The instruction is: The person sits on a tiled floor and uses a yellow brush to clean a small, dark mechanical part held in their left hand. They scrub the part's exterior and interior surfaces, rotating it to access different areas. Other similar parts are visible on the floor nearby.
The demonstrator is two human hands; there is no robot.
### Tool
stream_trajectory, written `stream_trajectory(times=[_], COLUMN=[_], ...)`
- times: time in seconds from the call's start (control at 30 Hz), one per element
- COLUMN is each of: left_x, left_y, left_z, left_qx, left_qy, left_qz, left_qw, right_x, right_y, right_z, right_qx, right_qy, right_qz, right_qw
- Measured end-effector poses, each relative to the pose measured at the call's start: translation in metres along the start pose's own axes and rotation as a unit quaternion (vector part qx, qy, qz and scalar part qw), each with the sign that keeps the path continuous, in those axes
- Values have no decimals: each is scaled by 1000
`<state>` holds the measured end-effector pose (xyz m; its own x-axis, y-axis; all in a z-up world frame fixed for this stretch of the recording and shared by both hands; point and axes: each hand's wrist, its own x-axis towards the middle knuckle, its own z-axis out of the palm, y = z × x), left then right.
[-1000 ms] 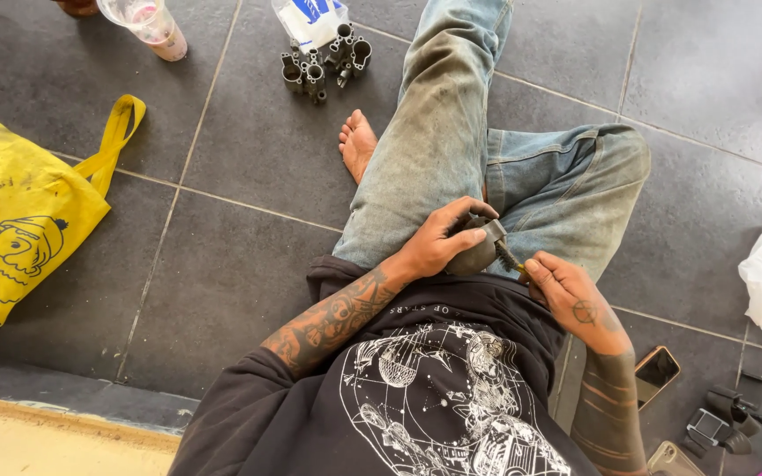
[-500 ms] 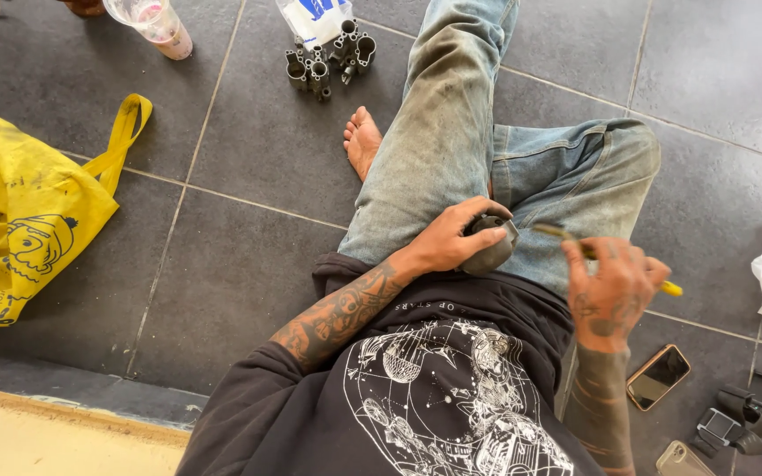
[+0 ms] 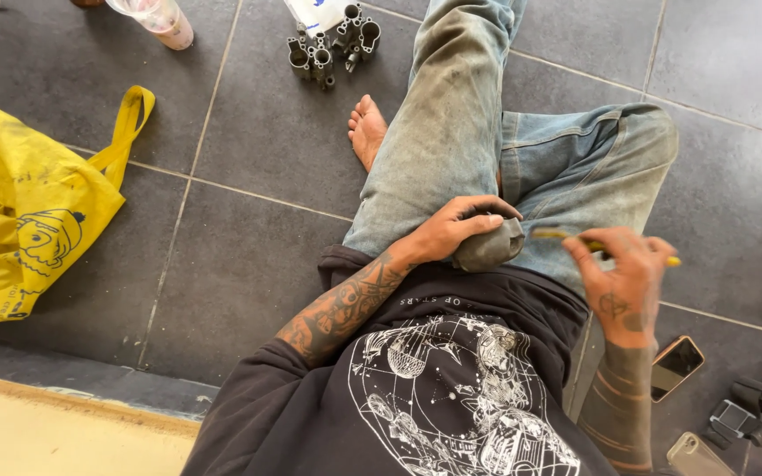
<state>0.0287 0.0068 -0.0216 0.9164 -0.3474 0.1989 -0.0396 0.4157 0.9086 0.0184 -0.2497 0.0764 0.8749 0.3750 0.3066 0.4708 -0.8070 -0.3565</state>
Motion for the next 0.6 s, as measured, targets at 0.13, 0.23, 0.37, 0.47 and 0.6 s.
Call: stream_trajectory(times=[0.13,0.23,0.37,0.47,0.6], left_x=[-1,-3,0,-2,-7], left_y=[0,-3,-2,3,-7], left_z=[0,0,-6,-5,-4], left_qx=[-27,-16,-18,-29,-44], left_qy=[-9,7,18,41,87], left_qz=[1,11,10,14,21], left_qw=[1000,1000,1000,999,995], right_x=[-9,-17,-16,-11,-13], right_y=[16,-6,-2,12,-4], right_z=[7,21,55,70,50], right_qx=[55,134,173,153,253], right_qy=[24,-4,4,37,51], right_qz=[40,58,69,88,176], right_qw=[997,989,983,984,950])
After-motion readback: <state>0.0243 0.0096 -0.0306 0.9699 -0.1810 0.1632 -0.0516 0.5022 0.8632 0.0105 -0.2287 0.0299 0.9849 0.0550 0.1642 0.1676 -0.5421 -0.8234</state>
